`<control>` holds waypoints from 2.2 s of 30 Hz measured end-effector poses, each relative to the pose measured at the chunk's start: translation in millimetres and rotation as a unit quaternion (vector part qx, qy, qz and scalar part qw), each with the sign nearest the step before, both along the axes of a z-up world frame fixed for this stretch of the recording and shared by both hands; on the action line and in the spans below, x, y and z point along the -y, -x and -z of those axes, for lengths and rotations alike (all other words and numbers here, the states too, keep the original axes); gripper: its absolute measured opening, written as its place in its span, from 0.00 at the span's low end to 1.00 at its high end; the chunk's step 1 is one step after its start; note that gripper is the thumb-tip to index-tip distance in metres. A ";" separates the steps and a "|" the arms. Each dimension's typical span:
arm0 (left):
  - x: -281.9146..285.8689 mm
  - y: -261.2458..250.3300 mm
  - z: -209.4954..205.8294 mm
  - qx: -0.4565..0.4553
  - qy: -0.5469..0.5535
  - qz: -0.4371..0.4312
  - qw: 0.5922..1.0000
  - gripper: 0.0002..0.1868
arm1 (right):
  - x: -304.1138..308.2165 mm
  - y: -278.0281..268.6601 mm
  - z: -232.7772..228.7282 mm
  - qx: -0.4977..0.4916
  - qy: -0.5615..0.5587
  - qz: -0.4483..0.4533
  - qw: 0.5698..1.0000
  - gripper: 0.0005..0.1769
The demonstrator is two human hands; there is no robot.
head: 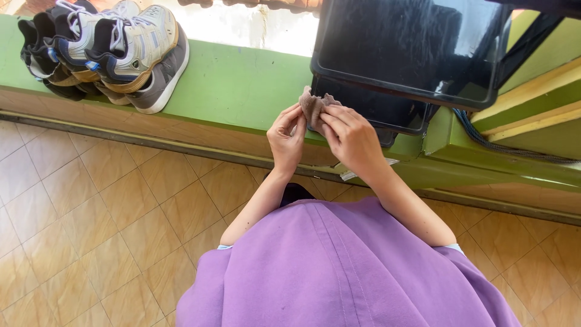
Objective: Cleaning a multi-tier black plastic shoe rack with a cloth.
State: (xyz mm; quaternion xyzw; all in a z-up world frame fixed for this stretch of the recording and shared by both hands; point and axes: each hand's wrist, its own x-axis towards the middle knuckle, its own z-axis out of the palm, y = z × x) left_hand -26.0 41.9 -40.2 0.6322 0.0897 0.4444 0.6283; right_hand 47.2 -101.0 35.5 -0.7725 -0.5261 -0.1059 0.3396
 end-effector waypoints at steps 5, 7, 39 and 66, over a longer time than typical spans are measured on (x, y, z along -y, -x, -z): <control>-2.2 -4.8 10.9 -0.004 0.069 0.029 0.997 0.13 | -13.3 7.2 -6.9 0.128 -0.048 -0.008 0.991 0.19; -5.4 -5.9 13.5 0.003 0.101 0.045 0.994 0.13 | -15.4 4.4 -0.3 0.123 -0.064 -0.002 0.990 0.18; 28.2 -7.0 -35.9 -0.071 -0.409 -0.117 0.902 0.13 | 41.7 2.9 -2.2 0.114 -0.020 0.090 0.989 0.14; 42.6 -23.6 -43.0 -0.225 -0.591 -0.018 0.775 0.34 | 78.8 -15.3 9.8 0.094 0.100 0.205 0.969 0.24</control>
